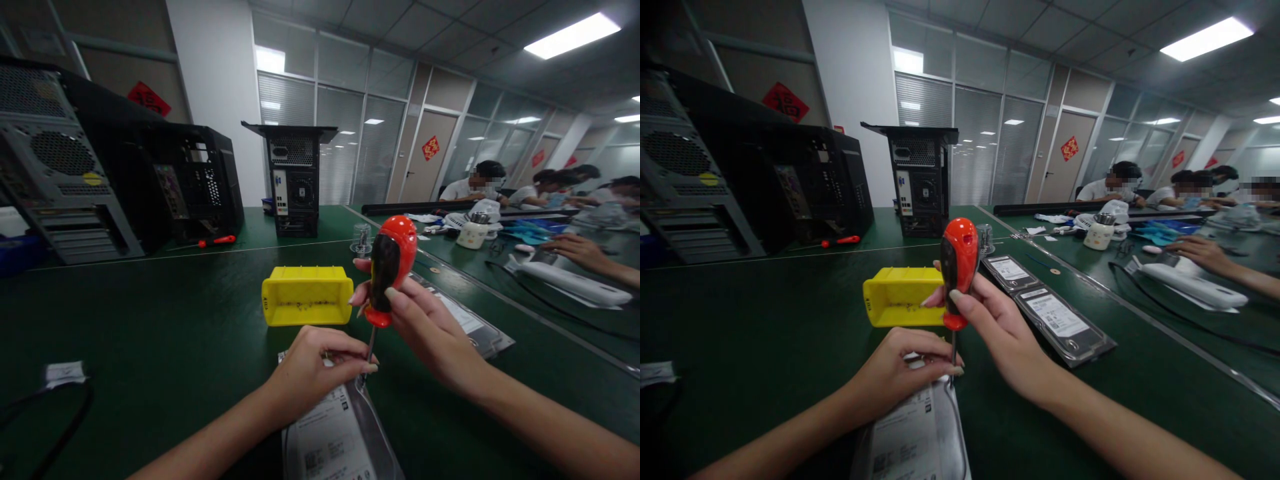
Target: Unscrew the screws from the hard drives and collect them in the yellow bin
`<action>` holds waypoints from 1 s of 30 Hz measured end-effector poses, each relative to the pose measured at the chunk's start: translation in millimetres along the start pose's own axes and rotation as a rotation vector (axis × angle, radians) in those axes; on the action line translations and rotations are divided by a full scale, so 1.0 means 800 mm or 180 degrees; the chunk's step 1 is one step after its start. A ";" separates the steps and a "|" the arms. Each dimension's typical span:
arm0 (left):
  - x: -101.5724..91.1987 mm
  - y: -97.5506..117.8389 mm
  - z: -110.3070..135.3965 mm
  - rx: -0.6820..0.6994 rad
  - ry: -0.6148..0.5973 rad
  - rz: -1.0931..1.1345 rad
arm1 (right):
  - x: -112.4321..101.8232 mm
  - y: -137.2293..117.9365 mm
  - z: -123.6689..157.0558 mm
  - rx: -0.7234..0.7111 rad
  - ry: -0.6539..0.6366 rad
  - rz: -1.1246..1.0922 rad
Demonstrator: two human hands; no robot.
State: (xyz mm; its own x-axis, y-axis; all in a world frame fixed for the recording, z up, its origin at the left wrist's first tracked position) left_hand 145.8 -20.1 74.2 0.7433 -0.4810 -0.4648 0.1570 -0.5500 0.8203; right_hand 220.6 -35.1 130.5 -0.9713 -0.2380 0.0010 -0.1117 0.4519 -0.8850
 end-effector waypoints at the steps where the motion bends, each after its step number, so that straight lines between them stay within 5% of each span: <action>1: 0.000 0.000 0.000 -0.0003 0.0002 -0.0036 | 0.000 0.000 -0.001 0.0008 0.0003 -0.0033; 30: 0.006 0.001 0.000 0.0038 -0.0106 -0.0025 | -0.005 -0.008 0.000 -0.0077 0.0267 0.0104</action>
State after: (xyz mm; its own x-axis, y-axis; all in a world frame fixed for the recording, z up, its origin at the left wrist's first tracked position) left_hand 149.1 -22.8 72.4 0.7200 -0.4991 -0.4822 0.1547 -0.5619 0.8126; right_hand 225.4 -37.0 136.3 -0.9885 -0.1505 0.0122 -0.0837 0.4791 -0.8738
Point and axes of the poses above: each hand's wrist, its own z-axis away from the middle knuckle, its own x-axis out of the palm, y = z × x, the point moved 10 cm from there along -z, towards the middle knuckle, and after that the axes turned 3 degrees about y, right-handed, at the moved point
